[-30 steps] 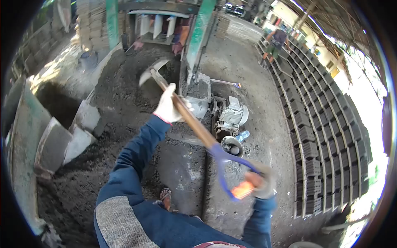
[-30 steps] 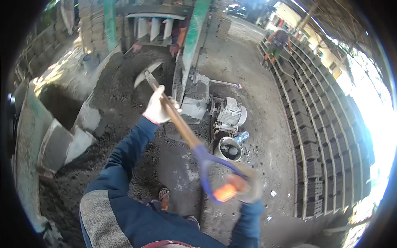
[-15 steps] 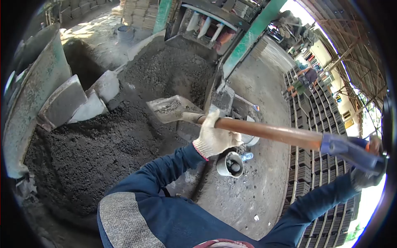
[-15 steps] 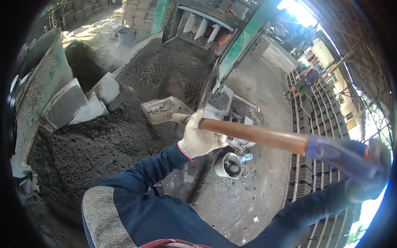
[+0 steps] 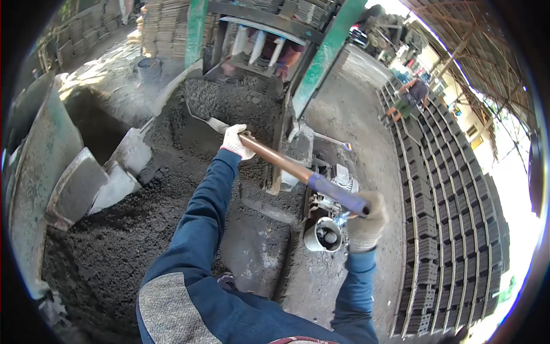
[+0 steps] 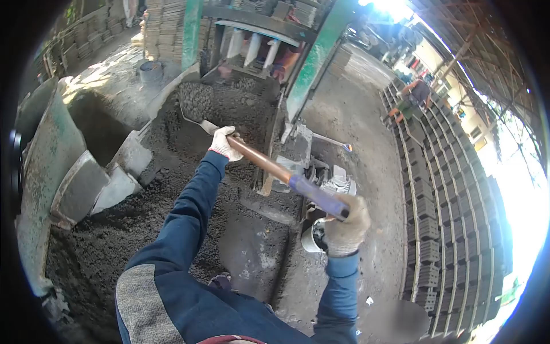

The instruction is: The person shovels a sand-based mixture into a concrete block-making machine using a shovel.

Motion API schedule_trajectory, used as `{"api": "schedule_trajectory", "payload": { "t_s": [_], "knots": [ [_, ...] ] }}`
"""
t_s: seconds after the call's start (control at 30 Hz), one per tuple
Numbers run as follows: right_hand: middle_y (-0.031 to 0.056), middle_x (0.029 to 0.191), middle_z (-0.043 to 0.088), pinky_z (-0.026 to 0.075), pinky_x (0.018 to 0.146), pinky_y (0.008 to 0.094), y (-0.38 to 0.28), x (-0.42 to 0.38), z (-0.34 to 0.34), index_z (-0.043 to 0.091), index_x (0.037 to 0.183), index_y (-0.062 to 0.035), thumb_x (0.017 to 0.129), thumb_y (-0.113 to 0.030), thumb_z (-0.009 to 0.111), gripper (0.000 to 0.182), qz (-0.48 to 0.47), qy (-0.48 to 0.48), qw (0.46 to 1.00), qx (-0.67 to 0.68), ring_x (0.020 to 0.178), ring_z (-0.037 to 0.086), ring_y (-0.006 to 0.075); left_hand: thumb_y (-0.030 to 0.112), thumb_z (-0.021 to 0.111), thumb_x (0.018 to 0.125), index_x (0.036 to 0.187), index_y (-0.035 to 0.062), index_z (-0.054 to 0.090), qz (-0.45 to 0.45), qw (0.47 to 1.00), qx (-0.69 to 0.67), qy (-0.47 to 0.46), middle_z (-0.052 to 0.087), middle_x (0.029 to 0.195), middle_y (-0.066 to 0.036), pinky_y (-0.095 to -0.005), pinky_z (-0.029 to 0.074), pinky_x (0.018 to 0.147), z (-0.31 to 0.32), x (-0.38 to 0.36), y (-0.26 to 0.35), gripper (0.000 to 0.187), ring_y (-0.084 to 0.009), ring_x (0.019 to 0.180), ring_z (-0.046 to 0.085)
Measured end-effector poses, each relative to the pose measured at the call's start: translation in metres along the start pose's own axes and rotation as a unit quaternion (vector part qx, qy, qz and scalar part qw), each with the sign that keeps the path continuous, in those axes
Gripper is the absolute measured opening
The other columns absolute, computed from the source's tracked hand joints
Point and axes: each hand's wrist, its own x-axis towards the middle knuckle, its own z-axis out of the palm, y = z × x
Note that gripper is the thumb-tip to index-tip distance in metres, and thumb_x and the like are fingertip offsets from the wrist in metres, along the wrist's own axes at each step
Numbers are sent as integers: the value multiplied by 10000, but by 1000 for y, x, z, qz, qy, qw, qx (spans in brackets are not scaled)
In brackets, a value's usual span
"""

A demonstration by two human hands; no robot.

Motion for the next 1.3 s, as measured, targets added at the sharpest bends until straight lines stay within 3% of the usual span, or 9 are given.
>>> {"api": "schedule_trajectory", "payload": {
  "t_s": [0.23, 0.3, 0.47, 0.57, 0.73, 0.83, 0.93, 1.17, 1.3],
  "knots": [
    [86, 810, 664, 519, 704, 301, 102, -175, 105, 624, 936, -20, 742, -50, 753, 234, 300, 46, 946, 115, 734, 641, 188, 236, 639, 883, 902, 113, 553, 88, 981, 168, 41, 522, 683, -64, -469, 547, 625, -14, 65, -11, 152, -245, 590, 561],
    [65, 780, 639, 514, 577, 346, 102, -187, 87, 628, 923, -21, 751, -29, 739, 205, 383, -6, 920, 87, 631, 615, 205, 264, 659, 889, 875, 118, 540, 129, 977, 164, -40, 530, 687, -52, -467, 548, 663, -15, 27, -44, 189, -242, 600, 561],
    [111, 803, 622, 491, 440, 426, 202, -285, -1, 612, 1106, -6, 809, -40, 701, 312, 600, -224, 724, 256, 568, 595, 246, 322, 628, 921, 804, 125, 590, -96, 952, 35, -287, 588, 737, -77, -558, 450, 880, -57, -139, -99, 232, -279, 746, 582],
    [141, 948, 693, 559, 689, 353, 182, -306, -52, 613, 1219, 13, 809, -70, 733, 435, 688, -166, 658, 257, 821, 682, 263, 253, 603, 938, 844, 94, 599, -37, 966, 109, -231, 598, 790, -90, -565, 464, 938, -135, -196, -115, 184, -313, 817, 607],
    [145, 926, 719, 524, 777, 342, 190, -370, -29, 684, 1036, 43, 819, -223, 761, 352, 556, -197, 807, 35, 868, 677, 223, 178, 629, 896, 810, 74, 582, 23, 993, 11, 119, 600, 719, -76, -523, 515, 881, -281, -254, -148, 143, -288, 743, 617],
    [73, 834, 690, 512, 720, 318, 166, -354, 1, 702, 942, -7, 850, -211, 749, 229, 541, -290, 787, 64, 774, 634, 165, 209, 605, 897, 796, 49, 565, 89, 961, -50, 256, 619, 713, -116, -499, 540, 797, -378, -285, -159, 193, -300, 714, 627],
    [116, 844, 686, 526, 757, 340, 178, -369, 37, 666, 1048, -15, 827, -247, 769, 336, 397, -374, 825, 148, 827, 660, 222, 268, 567, 915, 840, 18, 553, 210, 888, 82, 402, 629, 711, -185, -476, 547, 739, -354, -340, -170, 262, -340, 637, 614],
    [146, 843, 688, 534, 790, 361, 199, -345, 76, 628, 1036, -15, 800, -226, 777, 350, 294, -639, 615, 356, 851, 685, 298, 362, 706, 896, 892, 31, 563, 341, 717, 129, 594, 595, 763, -104, -420, 537, 652, -324, -433, -180, 360, -251, 675, 611],
    [96, 779, 670, 524, 640, 335, 197, -346, 83, 621, 964, -31, 796, -128, 738, 226, 369, -653, 568, 338, 724, 676, 209, 356, 617, 950, 898, 33, 549, 330, 827, 31, 454, 592, 785, -97, -418, 554, 708, -316, -406, -219, 334, -260, 725, 611]
  ]
}}
